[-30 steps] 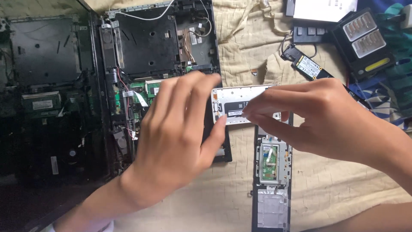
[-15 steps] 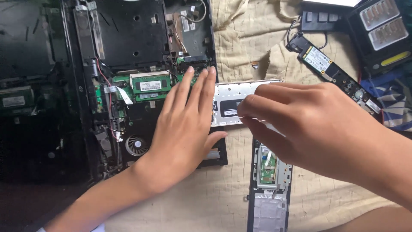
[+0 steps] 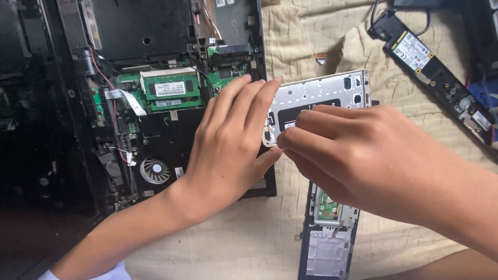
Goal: Reassembling a phone frame and adjusting internal components of a laptop using a small prying tool.
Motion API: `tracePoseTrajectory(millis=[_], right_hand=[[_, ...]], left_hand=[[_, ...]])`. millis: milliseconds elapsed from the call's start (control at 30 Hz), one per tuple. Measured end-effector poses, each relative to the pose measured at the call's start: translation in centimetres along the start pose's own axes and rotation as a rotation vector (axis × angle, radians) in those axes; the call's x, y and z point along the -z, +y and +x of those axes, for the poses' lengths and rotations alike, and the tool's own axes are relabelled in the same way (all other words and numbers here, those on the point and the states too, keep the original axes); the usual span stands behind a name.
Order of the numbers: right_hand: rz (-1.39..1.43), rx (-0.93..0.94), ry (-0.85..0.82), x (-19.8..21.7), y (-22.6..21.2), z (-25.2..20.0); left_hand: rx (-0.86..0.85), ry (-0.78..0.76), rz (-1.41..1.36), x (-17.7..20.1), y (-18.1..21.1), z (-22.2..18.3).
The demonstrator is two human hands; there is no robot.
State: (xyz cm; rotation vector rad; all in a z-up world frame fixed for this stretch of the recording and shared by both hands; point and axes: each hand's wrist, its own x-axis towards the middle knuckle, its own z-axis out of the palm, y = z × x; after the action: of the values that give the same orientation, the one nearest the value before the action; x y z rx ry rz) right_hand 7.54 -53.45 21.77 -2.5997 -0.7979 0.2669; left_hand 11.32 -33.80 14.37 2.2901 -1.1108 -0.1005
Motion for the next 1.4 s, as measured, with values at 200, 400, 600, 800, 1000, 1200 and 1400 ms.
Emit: tracePoseTrajectory(millis=[200, 400, 600, 800, 1000, 1200, 1400], right_hand=[[0.016, -0.016, -0.002, -0.3, -0.1, 0.3], [-0.001, -0.014, -0.019, -1.0, -0.1, 0.4], [0.014, -0.016, -0.026, -1.1, -0.1, 0.6], [-0.015, -0.016, -0.034, -1.3, -0.2, 0.6], [-0.028, -0.022, -0.042, -1.5, -0.2, 0.7], [-0.134, 0.018, -0.040, -1.9, -0.8, 0.5], [-0.142, -0.025, -0.098, -1.5, -1.7, 0.3]], left_hand=[[0.022, 0.018, -0.009, 0.0, 0.0, 0.0], [0.026, 0.025, -0.015, 0.0, 0.1, 0.0], [0.025, 0.024, -0.004, -0.2, 0.0, -0.3], [0.017, 0.032, 0.002, -0.3, -0.1, -0.3], [0.021, 0.043, -0.008, -0.5, -0.2, -0.3], [0.031, 0.084, -0.034, -0.4, 0.0, -0.2], [0.018, 0.091, -0.024, -0.4, -0.2, -0.3]])
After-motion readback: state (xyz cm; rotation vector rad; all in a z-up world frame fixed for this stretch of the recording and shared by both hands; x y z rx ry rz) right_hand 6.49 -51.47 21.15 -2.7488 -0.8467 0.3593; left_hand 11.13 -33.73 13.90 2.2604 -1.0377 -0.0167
